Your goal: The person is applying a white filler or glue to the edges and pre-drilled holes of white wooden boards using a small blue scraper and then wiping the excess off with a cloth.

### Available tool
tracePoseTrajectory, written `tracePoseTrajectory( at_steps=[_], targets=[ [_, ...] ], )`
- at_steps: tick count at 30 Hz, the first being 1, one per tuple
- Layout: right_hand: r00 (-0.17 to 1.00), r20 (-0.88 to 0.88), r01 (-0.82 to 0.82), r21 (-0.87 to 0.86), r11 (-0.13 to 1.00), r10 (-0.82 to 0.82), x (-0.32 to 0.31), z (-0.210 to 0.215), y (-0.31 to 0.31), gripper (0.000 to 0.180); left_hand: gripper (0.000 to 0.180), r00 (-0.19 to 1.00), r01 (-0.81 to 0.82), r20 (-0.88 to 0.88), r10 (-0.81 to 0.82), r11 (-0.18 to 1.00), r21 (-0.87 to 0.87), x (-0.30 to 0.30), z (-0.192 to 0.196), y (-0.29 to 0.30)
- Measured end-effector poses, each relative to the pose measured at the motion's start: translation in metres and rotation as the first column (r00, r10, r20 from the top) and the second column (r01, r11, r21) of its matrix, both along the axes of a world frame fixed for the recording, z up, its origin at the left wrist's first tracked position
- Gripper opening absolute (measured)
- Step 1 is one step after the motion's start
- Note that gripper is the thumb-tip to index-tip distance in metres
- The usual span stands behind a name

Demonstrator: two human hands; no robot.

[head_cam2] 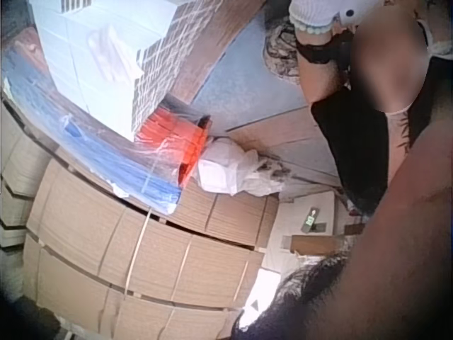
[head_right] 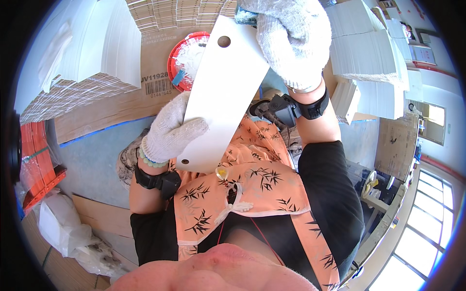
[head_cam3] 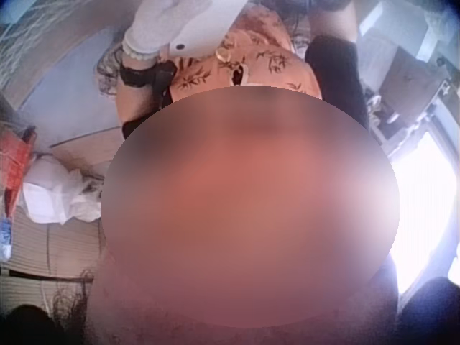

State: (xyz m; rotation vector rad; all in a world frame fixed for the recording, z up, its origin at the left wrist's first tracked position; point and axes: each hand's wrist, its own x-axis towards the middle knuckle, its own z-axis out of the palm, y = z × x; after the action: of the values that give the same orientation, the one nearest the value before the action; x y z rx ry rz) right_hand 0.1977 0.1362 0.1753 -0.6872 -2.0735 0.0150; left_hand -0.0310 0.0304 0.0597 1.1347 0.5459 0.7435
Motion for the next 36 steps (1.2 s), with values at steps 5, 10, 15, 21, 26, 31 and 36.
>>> tracePoseTrajectory(
  at_steps=[5, 10, 15, 21, 26, 31, 36],
  targets=[
    [0.967, 0.176, 0.177, 0.065, 0.982, -0.186, 0.002, 0.010, -0.005, 0.017, 0.045, 0.999, -0.035, 0.004, 0.035, 0.999, 0.035, 0.001, -0.001, -0.002],
    [1.000, 0.007, 0.003, 0.010, 1.000, -0.003, 0.003, 0.002, -0.001, 0.016, 0.045, 1.000, -0.022, -0.020, 0.022, 0.999, 0.033, 0.000, 0.000, -0.002],
    [0.994, 0.096, 0.051, 0.082, 0.995, -0.059, 0.007, 0.009, 0.000, 0.016, 0.045, 1.000, -0.023, 0.006, 0.023, 0.999, 0.040, 0.001, 0.005, -0.001],
    [0.971, 0.129, 0.179, 0.156, 0.971, -0.200, 0.002, 0.008, -0.010, 0.022, 0.040, 0.984, -0.163, 0.077, 0.158, 0.984, 0.076, 0.003, 0.002, -0.003],
    [0.934, 0.340, 0.050, 0.175, 0.983, -0.108, -0.002, 0.021, -0.011, 0.026, 0.043, 0.996, -0.075, 0.042, 0.074, 0.997, 0.020, -0.001, -0.002, -0.002],
    [0.946, 0.249, 0.187, 0.094, 0.978, -0.205, -0.003, 0.005, -0.010, 0.027, 0.042, 0.994, -0.085, 0.076, 0.083, 0.996, 0.025, 0.000, 0.004, -0.002],
    [0.964, 0.076, 0.243, 0.131, 0.961, -0.254, -0.001, -0.004, -0.008, 0.030, 0.041, 0.993, -0.099, 0.065, 0.098, 0.995, 0.016, 0.000, 0.003, -0.002]
  ],
)
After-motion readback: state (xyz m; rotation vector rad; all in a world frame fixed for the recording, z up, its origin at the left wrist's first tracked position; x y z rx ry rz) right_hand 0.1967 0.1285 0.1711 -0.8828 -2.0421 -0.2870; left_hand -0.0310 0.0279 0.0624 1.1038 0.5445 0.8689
